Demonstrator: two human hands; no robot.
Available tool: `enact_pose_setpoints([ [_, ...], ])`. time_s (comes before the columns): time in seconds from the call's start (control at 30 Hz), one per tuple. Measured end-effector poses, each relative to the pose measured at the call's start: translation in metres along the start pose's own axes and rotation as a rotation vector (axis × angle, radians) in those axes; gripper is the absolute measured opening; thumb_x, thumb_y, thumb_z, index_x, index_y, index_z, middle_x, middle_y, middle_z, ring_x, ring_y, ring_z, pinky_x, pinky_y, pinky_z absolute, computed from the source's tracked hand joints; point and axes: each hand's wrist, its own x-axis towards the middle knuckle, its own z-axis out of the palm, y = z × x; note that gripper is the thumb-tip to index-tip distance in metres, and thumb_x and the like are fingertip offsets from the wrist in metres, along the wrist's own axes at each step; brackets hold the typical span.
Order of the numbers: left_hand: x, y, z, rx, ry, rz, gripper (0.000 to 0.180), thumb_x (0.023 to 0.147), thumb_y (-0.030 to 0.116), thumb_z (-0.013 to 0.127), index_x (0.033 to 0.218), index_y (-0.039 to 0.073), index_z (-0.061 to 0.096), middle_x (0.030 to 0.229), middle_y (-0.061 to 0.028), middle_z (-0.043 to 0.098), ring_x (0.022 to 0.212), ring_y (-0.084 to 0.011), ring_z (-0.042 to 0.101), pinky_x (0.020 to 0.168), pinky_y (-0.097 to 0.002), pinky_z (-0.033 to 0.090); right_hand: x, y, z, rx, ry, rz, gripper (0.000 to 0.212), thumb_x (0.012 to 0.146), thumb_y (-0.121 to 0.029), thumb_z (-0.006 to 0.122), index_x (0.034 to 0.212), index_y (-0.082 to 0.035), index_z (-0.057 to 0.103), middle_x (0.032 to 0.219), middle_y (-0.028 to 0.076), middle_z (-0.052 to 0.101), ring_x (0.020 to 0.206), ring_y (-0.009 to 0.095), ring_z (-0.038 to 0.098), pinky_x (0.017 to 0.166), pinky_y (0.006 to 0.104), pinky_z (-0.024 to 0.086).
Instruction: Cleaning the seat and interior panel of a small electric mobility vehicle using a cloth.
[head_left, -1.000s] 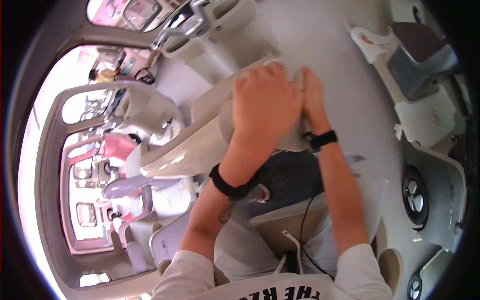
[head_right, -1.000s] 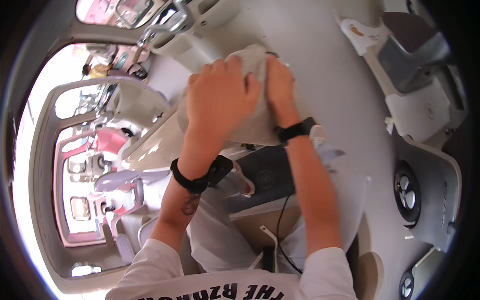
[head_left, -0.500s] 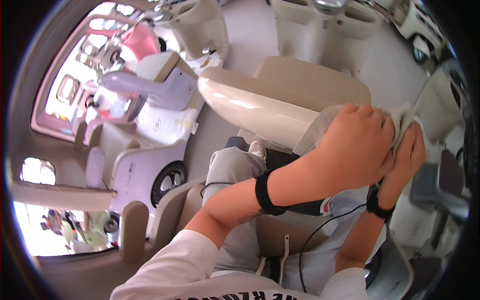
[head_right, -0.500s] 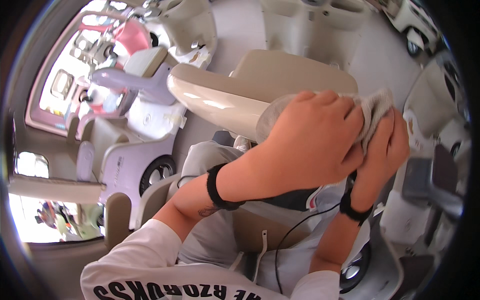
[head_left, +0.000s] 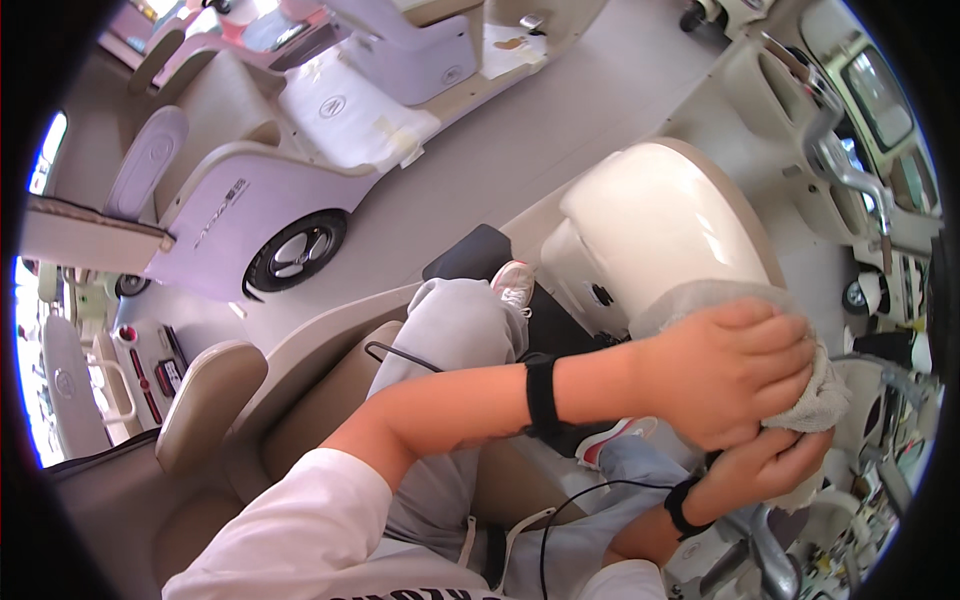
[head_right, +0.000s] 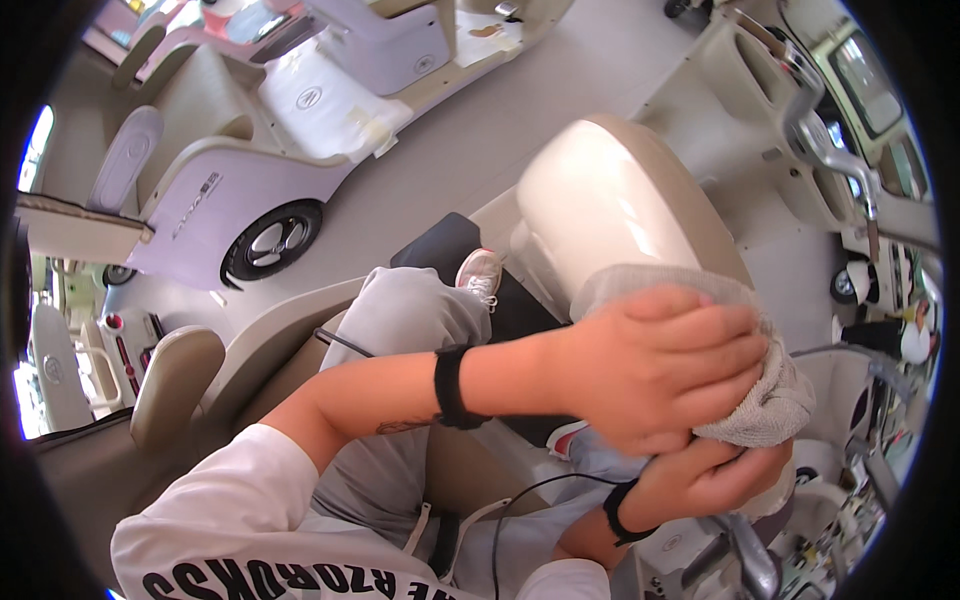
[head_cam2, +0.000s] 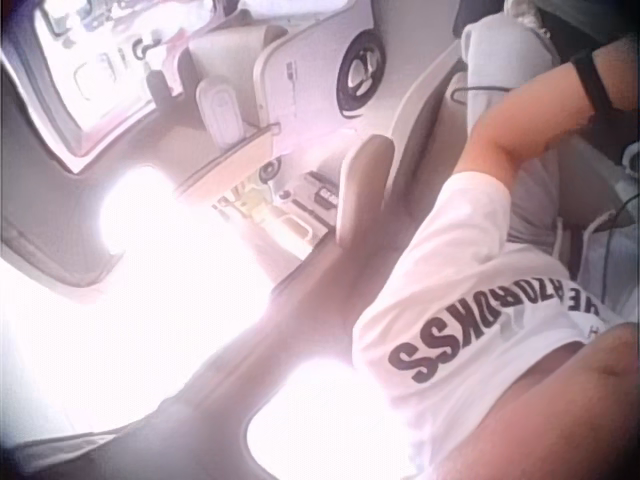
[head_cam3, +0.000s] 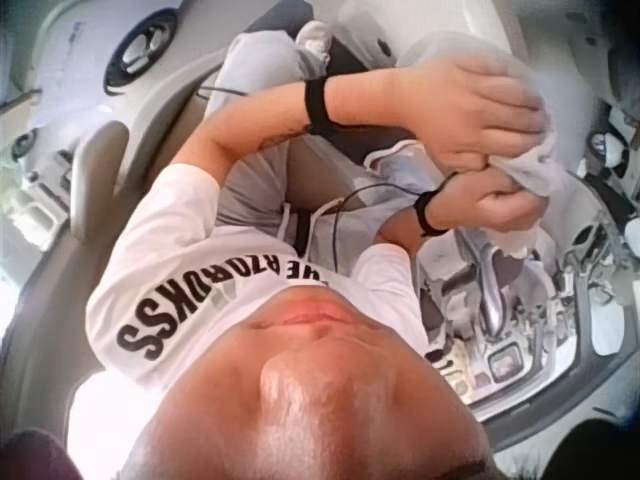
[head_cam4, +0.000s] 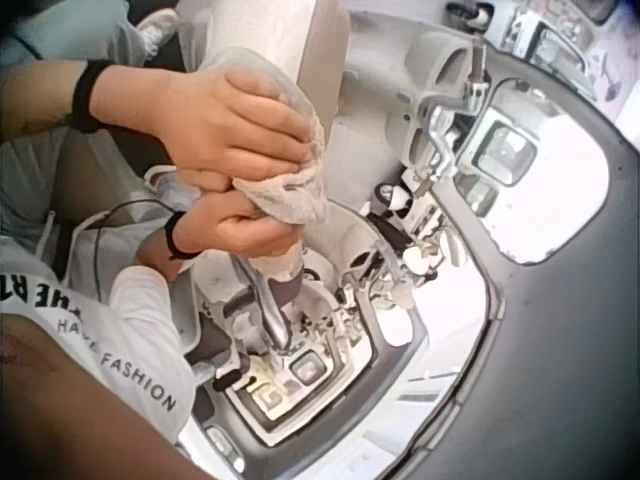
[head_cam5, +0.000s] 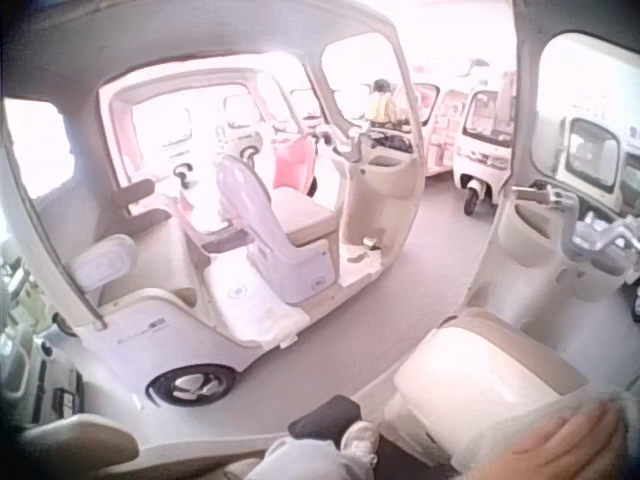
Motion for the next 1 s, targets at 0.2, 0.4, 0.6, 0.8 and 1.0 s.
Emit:
enact_pose_setpoints([
  [0.2, -0.008, -0.07, -0.035, 0.022, 0.123, -0.129, 0.046, 0.076, 0.035, 0.051, 0.11, 0.007, 0.063, 0.119, -0.0112, 0.062, 0.117, -0.0289, 0.058, 0.094, -0.0419, 0.038, 0.011, -0.034, 0.022, -0.255, -0.05, -0.46, 0.034, 0.098, -0.019, 0.056, 0.123, 0.003, 0.062, 0.121, 0.02, 0.066, 0.11, 0.038, 0.063, 0.095, 0.0468, 0.047],
  [0.4, -0.026, -0.107, -0.044, -0.166, 0.225, -0.566, 0.037, 0.08, 0.011, 0.052, 0.116, 0.002, 0.059, 0.118, -0.017, 0.062, 0.112, -0.0364, 0.057, 0.095, -0.0453, 0.044, 0.006, -0.058, 0.038, -0.353, -0.101, -0.54, 0.047, 0.098, -0.032, 0.056, 0.133, 0.0, 0.056, 0.129, 0.017, 0.062, 0.116, 0.036, 0.061, 0.096, 0.0474, 0.045],
  [0.6, -0.025, -0.112, -0.044, -0.329, 0.205, -0.888, 0.032, 0.094, 0.011, 0.045, 0.118, 0.001, 0.062, 0.117, -0.0197, 0.064, 0.113, -0.0338, 0.059, 0.103, -0.0399, 0.042, 0.004, -0.076, 0.036, -0.447, -0.247, -0.465, 0.058, 0.097, -0.037, 0.053, 0.143, -0.002, 0.05, 0.142, 0.015, 0.054, 0.128, 0.036, 0.051, 0.106, 0.0496, 0.035],
  [0.8, -0.024, -0.103, -0.045, -0.205, 0.181, -0.593, 0.035, 0.093, 0.014, 0.045, 0.12, 0.0, 0.062, 0.127, -0.0173, 0.062, 0.122, -0.0354, 0.055, 0.106, -0.0431, 0.039, 0.01, -0.05, 0.003, -0.368, -0.373, -0.486, 0.054, 0.094, -0.032, 0.053, 0.14, -0.003, 0.054, 0.143, 0.015, 0.055, 0.129, 0.037, 0.05, 0.109, 0.0508, 0.031],
  [1.0, -0.017, -0.107, -0.046, -0.189, 0.113, -0.4, 0.038, 0.09, 0.018, 0.045, 0.118, -0.001, 0.063, 0.126, -0.021, 0.063, 0.12, -0.0403, 0.056, 0.106, -0.0476, 0.04, 0.019, -0.025, -0.012, -0.305, -0.335, -0.455, 0.049, 0.092, -0.026, 0.052, 0.135, -0.004, 0.059, 0.137, 0.015, 0.06, 0.12, 0.037, 0.055, 0.105, 0.0531, 0.034],
])
